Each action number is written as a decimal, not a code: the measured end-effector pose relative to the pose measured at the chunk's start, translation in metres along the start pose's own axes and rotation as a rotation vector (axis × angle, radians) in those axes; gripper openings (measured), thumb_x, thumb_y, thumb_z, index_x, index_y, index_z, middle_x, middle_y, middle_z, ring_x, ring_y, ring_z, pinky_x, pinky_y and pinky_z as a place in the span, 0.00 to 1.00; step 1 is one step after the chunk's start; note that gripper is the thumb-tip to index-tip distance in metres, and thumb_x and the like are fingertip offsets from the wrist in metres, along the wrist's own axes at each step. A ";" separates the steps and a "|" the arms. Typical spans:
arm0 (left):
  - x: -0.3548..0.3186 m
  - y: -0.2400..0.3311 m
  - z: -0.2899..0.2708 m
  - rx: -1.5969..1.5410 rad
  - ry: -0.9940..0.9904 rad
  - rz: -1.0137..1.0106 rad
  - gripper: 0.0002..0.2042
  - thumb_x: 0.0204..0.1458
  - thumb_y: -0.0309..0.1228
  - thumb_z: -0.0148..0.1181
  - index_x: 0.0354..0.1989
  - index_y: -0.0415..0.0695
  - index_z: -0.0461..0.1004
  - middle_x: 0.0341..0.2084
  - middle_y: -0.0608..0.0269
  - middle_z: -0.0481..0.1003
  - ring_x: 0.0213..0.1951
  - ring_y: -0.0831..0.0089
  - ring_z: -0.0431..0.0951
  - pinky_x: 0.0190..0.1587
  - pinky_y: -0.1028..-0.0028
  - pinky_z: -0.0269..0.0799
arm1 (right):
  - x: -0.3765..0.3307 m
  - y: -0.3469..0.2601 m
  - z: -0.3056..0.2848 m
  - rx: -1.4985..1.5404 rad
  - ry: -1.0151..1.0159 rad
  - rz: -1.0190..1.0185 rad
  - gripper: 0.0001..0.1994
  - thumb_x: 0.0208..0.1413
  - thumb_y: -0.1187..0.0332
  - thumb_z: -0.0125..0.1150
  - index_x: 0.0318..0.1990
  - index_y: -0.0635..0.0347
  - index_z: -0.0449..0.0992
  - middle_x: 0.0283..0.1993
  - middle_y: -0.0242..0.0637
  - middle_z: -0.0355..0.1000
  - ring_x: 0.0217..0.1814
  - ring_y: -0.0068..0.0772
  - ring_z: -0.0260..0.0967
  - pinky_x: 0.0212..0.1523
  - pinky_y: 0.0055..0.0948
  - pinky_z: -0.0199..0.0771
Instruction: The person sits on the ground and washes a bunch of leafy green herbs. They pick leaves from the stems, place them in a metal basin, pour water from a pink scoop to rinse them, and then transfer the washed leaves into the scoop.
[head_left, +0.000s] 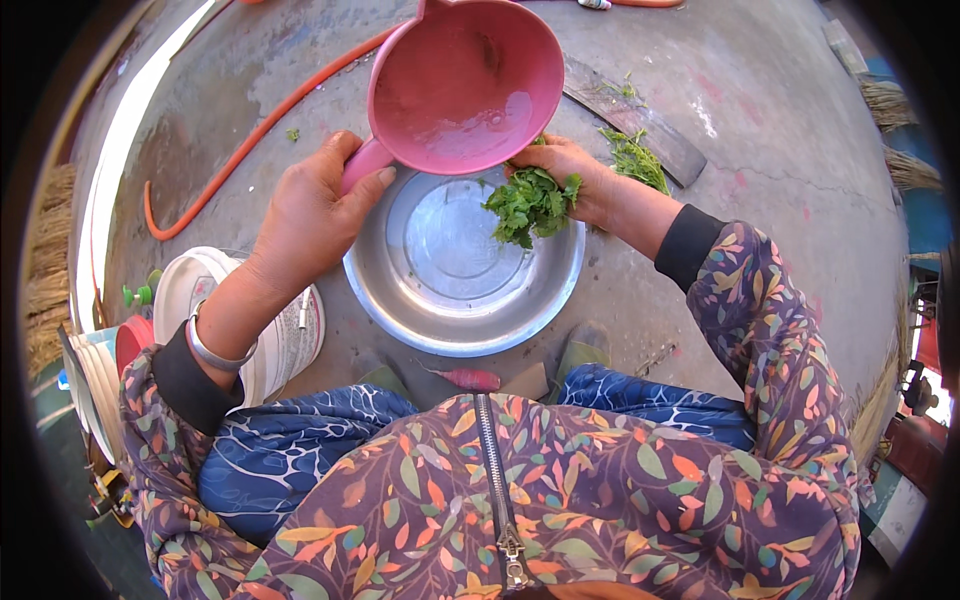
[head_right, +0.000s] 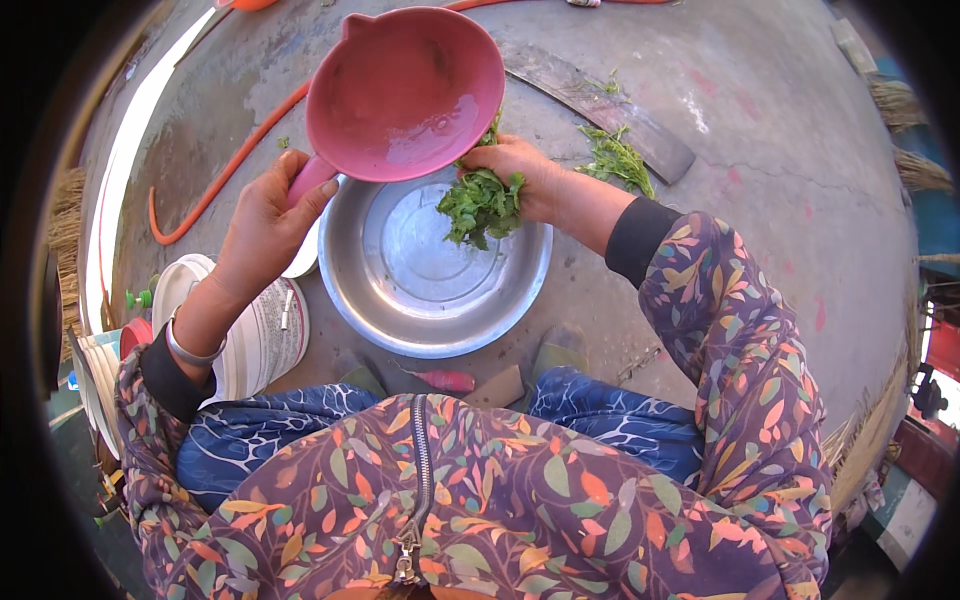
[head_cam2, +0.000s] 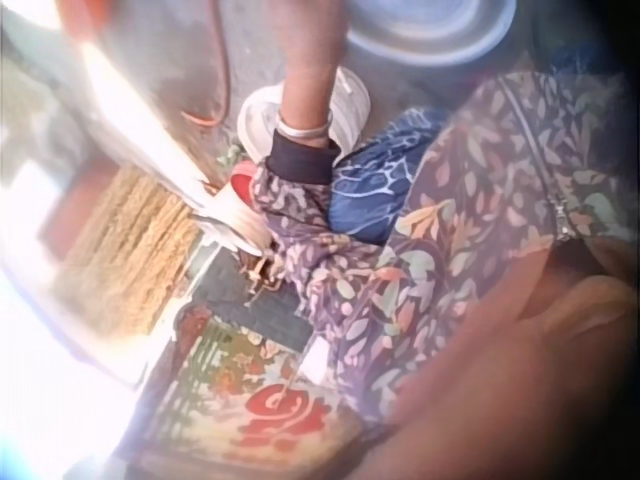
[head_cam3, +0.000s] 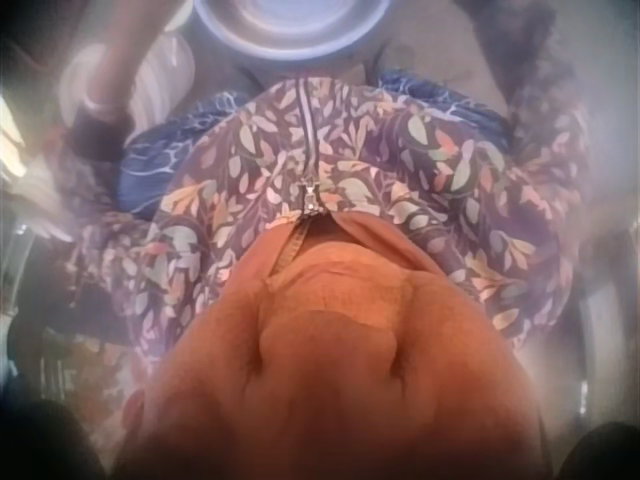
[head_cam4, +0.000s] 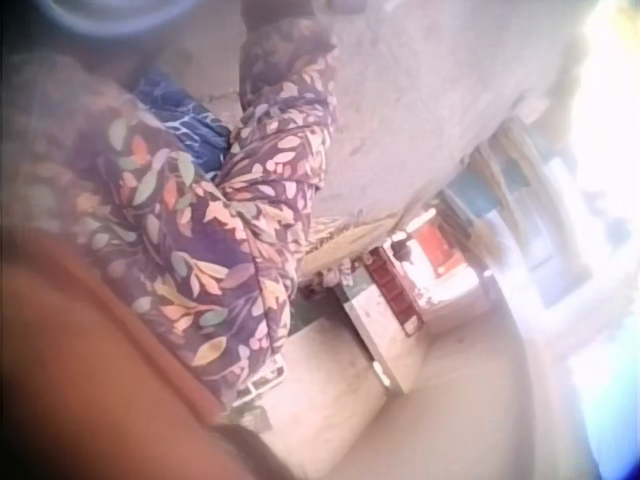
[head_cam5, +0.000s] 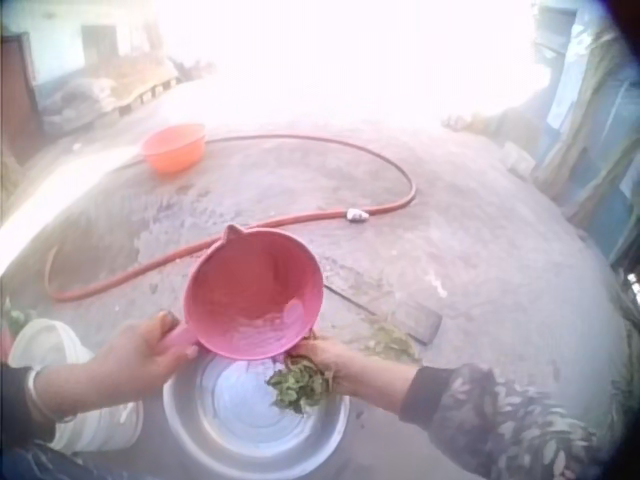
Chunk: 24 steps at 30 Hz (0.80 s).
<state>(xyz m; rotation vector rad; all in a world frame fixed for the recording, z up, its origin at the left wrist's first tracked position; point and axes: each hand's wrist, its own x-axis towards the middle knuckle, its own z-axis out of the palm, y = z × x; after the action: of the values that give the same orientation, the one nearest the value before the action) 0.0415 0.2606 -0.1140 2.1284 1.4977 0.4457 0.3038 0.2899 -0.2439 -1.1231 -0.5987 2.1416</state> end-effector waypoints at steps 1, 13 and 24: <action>0.000 0.002 -0.001 0.045 0.011 0.018 0.12 0.54 0.36 0.60 0.38 0.39 0.70 0.24 0.46 0.75 0.29 0.52 0.78 0.32 0.62 0.71 | 0.001 0.000 0.006 0.012 -0.009 -0.014 0.07 0.57 0.75 0.54 0.43 0.62 0.71 0.34 0.36 0.73 0.32 0.28 0.74 0.33 0.27 0.79; 0.008 0.007 -0.012 0.585 0.282 0.421 0.11 0.54 0.36 0.60 0.39 0.46 0.67 0.21 0.57 0.74 0.22 0.59 0.77 0.24 0.65 0.70 | 0.004 -0.007 0.018 -0.009 -0.139 -0.123 0.13 0.57 0.73 0.56 0.49 0.63 0.70 0.42 0.39 0.74 0.43 0.32 0.75 0.45 0.33 0.79; 0.009 -0.014 -0.034 0.261 0.468 0.299 0.12 0.55 0.37 0.62 0.42 0.46 0.69 0.24 0.58 0.76 0.25 0.65 0.78 0.28 0.69 0.72 | -0.006 -0.011 0.016 -0.147 -0.110 -0.172 0.08 0.57 0.72 0.56 0.44 0.61 0.70 0.37 0.37 0.74 0.36 0.29 0.74 0.38 0.29 0.78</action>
<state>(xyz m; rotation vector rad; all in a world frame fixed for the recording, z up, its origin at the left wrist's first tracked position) 0.0162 0.2803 -0.0940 2.5989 1.5446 0.9558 0.2964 0.2919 -0.2246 -0.9959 -0.8833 2.0467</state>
